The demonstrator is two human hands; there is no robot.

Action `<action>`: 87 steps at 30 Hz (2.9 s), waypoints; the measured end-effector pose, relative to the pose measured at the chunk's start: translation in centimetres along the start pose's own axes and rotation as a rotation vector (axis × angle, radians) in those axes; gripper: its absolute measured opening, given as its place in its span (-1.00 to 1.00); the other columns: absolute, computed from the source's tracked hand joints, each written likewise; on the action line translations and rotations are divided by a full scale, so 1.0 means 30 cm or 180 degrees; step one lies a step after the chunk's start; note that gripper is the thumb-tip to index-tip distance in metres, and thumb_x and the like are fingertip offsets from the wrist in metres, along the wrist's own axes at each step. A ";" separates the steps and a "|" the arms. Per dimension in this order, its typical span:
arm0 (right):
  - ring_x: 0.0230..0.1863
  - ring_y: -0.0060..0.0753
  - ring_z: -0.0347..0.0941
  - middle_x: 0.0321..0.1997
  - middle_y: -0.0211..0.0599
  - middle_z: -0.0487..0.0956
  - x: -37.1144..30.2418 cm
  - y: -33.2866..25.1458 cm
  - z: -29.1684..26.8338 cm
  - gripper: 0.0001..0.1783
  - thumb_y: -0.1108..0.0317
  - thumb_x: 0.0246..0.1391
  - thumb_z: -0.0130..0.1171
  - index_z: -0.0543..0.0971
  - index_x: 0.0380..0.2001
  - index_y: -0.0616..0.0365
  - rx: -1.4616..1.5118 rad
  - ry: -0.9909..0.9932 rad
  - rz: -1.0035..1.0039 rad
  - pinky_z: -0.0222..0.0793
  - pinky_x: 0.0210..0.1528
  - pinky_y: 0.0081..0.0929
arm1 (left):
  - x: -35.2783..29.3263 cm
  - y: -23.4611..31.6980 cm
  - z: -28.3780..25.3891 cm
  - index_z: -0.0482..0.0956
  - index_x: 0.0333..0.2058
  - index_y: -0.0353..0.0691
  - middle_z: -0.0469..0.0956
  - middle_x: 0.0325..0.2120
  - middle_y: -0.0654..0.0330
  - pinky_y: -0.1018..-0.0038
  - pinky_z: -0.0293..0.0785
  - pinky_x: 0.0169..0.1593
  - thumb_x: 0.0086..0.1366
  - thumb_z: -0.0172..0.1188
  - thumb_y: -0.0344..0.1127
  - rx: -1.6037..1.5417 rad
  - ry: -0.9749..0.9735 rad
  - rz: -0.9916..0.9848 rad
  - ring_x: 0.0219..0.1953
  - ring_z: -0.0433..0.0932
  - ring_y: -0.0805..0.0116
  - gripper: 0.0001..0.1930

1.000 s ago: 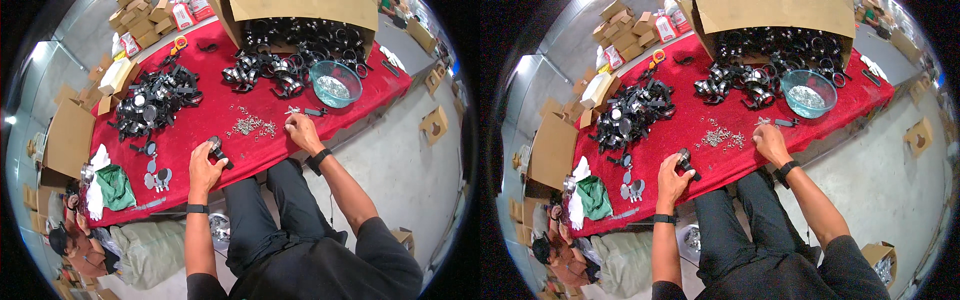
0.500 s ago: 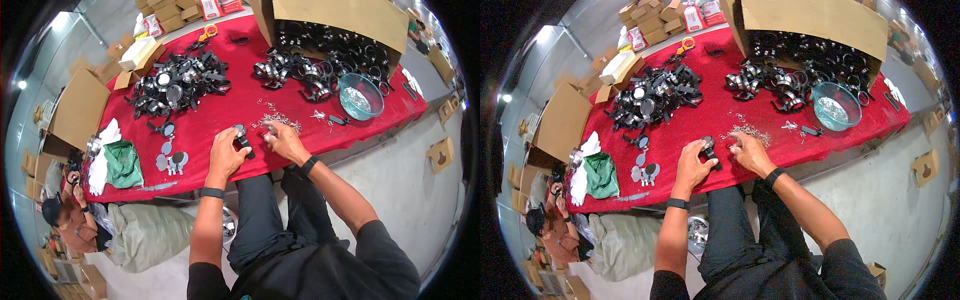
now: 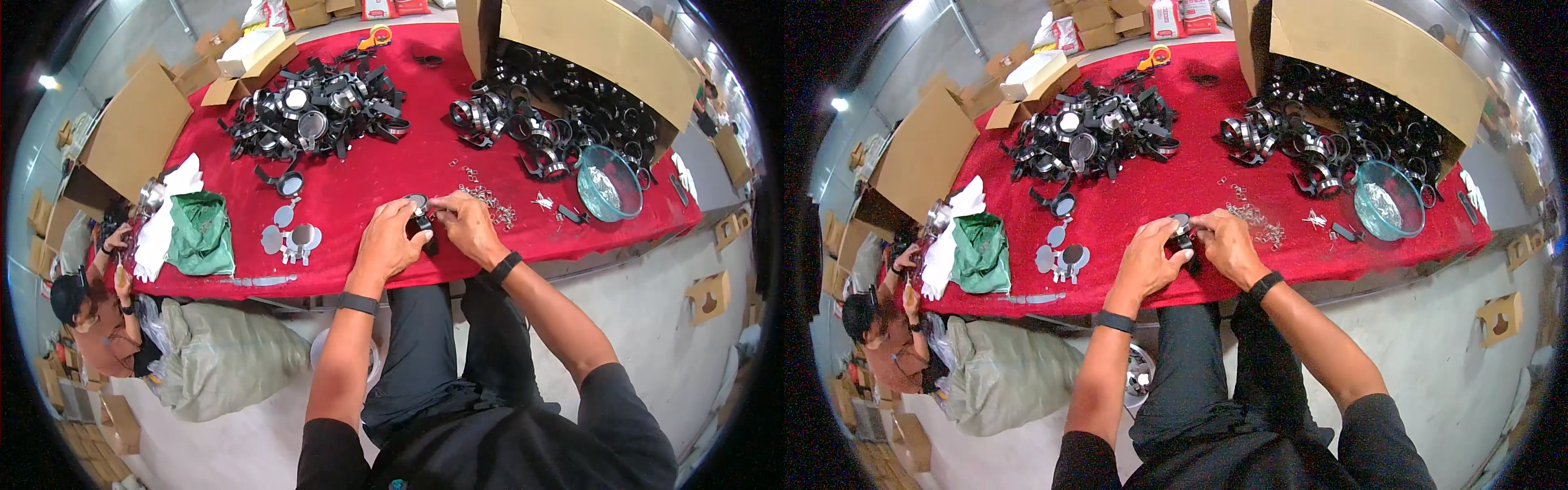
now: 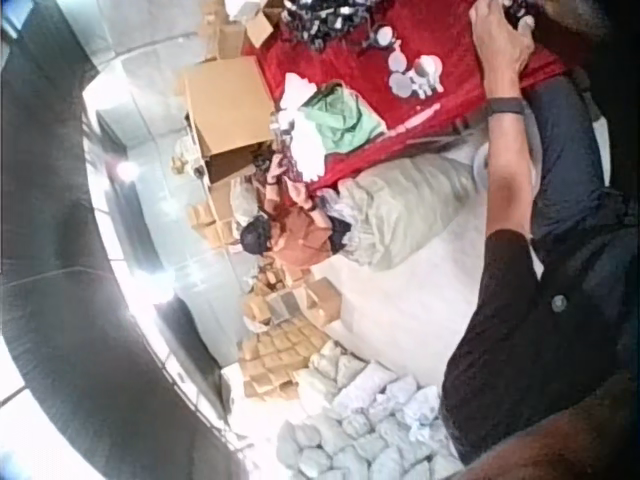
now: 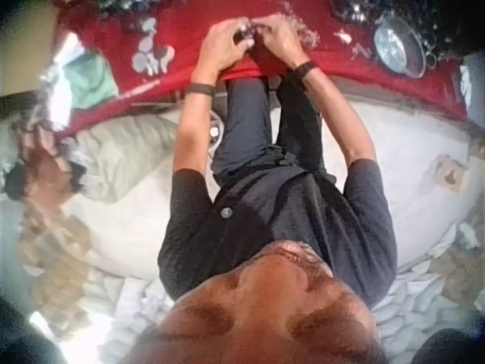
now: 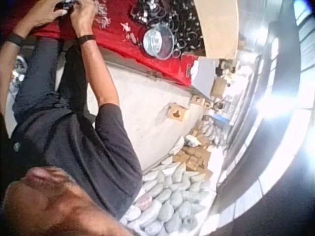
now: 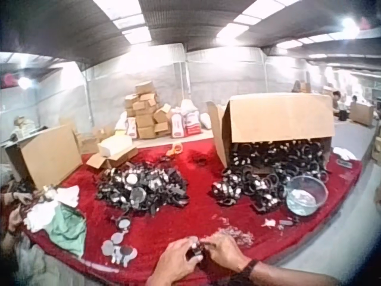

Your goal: The person is manually assembling small metal components, attaching rings to circular plates.

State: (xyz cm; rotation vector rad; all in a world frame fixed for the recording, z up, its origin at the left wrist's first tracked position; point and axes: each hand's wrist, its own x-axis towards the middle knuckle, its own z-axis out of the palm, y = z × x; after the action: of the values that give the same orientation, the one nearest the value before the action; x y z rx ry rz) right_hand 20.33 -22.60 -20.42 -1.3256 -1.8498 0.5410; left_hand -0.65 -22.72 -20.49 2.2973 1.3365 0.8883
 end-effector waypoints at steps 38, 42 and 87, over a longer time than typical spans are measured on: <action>-0.07 0.10 0.70 -0.11 -0.02 0.73 -0.038 -0.004 0.081 -0.63 0.63 0.16 0.24 0.67 0.05 0.24 0.0071 0.0677 -0.0822 0.64 0.01 -0.11 | 0.098 -0.036 -0.014 0.79 -0.02 -0.28 0.75 0.02 -0.09 0.14 0.56 0.29 0.34 0.35 -0.35 -0.0103 -0.0461 -0.0213 0.14 0.68 -0.09 -0.73; 0.01 0.11 0.72 -0.03 0.03 0.75 -0.072 -0.005 0.099 -0.66 0.62 0.21 0.27 0.69 0.05 0.27 0.0344 0.0858 -0.0379 0.65 0.07 -0.14 | 0.087 -0.016 -0.022 0.79 -0.01 -0.32 0.74 0.02 -0.11 0.13 0.56 0.28 0.33 0.38 -0.33 -0.0113 -0.0417 -0.0317 0.13 0.69 -0.10 -0.70; -0.03 0.15 0.63 -0.06 -0.02 0.64 -0.155 0.029 0.123 -0.52 0.67 0.10 0.15 0.60 0.11 0.18 0.0188 0.0819 -0.0684 0.61 0.03 -0.03 | 0.068 0.009 0.032 0.79 -0.03 -0.37 0.73 0.07 -0.09 0.13 0.54 0.30 0.24 0.36 -0.31 0.0031 0.0040 -0.0519 0.15 0.66 -0.12 -0.64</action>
State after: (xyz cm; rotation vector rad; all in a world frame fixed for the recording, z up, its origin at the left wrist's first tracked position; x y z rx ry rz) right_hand 18.65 -26.23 -24.90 -1.0857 -1.7217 0.2947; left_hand 0.89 -21.05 -20.34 2.1564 1.5114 0.8459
